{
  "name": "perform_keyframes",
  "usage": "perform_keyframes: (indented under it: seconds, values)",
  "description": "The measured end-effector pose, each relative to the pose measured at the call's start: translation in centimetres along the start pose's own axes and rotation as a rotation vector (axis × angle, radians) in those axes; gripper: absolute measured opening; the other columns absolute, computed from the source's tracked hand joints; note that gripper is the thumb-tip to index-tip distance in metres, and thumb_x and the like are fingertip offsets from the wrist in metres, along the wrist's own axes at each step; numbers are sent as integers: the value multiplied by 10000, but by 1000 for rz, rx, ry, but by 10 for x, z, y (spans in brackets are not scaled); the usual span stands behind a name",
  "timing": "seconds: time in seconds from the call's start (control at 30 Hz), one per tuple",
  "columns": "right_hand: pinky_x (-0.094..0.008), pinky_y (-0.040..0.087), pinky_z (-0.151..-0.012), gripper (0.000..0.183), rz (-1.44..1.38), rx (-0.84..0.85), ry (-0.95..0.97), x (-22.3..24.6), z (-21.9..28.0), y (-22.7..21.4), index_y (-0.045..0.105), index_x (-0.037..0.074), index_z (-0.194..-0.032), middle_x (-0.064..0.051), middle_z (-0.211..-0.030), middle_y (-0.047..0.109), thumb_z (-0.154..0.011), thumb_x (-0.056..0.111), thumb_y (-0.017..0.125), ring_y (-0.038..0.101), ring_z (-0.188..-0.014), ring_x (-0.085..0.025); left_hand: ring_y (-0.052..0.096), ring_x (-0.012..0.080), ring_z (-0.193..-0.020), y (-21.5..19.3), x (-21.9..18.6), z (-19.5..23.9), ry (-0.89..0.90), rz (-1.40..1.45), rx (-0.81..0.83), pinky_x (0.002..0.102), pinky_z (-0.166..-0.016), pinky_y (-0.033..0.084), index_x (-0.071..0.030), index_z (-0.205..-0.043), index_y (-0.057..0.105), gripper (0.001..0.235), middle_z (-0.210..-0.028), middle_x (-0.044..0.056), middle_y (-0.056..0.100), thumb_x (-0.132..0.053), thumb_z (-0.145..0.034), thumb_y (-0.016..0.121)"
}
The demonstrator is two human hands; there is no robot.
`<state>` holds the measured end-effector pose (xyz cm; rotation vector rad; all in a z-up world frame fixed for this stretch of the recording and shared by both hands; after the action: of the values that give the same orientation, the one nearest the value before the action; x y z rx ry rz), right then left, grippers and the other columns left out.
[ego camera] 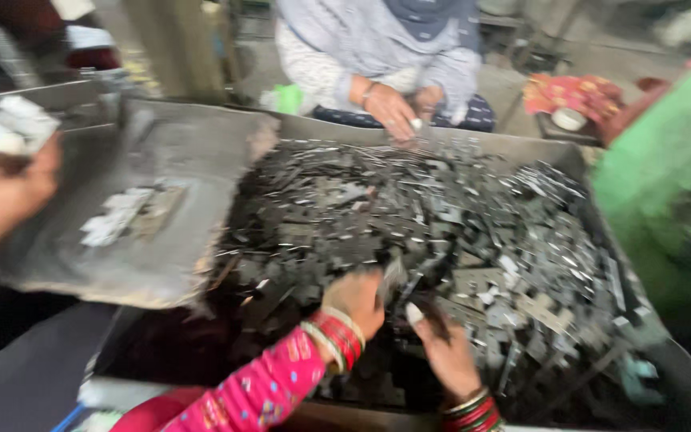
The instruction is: The person sorts through a bin of metal hinge components by hand, picking up individual pieces and moving them to different areas of the workspace.
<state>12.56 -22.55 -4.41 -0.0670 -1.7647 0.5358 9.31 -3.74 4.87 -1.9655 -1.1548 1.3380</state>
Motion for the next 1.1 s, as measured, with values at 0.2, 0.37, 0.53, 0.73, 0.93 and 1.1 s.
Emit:
perform_keyframes:
  seconds: [0.2,0.37,0.53,0.73,0.93,1.1]
  values:
    - [-504,594,-687,719,1116,-57,254,-46,-28,-35,536,278,-1386,-197,-831,751,-795,648,709,734,-807,-417,753,315,-747,-165,142,-38,-429,-645,-115,447,-624,602,-203,-975,711,144,-785,98,747,-166,-850,651]
    - [-463,631,-624,662,1248,-27,293,-54,-31,-26,538,258,-1356,-149,-788,758,-821,624,671,766,-731,-358,758,316,-805,-252,312,9,-710,-963,-268,464,-701,543,-186,-1002,741,334,-865,79,767,-293,-1136,455]
    - [-476,616,-639,540,1230,-133,260,-34,-27,-31,601,252,-1299,-151,-762,755,-854,554,653,755,-715,-366,751,324,-745,-261,345,33,-733,-990,-240,484,-655,520,-195,-1196,691,258,-780,89,757,-239,-977,562]
    - [-493,582,-691,360,907,-572,44,1,9,-93,669,182,-1250,-181,-822,733,-946,374,664,724,-749,-385,729,366,-812,-182,172,-37,-385,-569,-209,495,-725,572,-127,-924,718,273,-824,157,742,-399,-934,702]
    - [-389,543,-730,344,-759,-601,52,-21,52,-144,591,42,-1242,-91,-959,691,-950,193,692,661,-812,-223,734,322,-956,26,76,-21,-177,-361,408,465,-822,592,-160,-951,795,190,-979,139,752,-247,-936,627]
    - [-396,593,-794,377,-1173,-384,142,-23,59,-113,625,-12,-1157,-128,-873,683,-938,287,692,661,-786,-254,605,297,-1061,79,42,5,298,-497,-61,504,-899,476,-85,-956,777,245,-1099,108,707,-209,-780,660]
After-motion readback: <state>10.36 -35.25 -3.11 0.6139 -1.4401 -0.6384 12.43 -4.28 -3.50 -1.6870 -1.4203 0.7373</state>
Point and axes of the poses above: each hand's wrist, its own z-axis away from the middle knuckle, its own y-axis out of the palm, x = y × z, the point moved 9 cm from there along -z, towards the middle knuckle
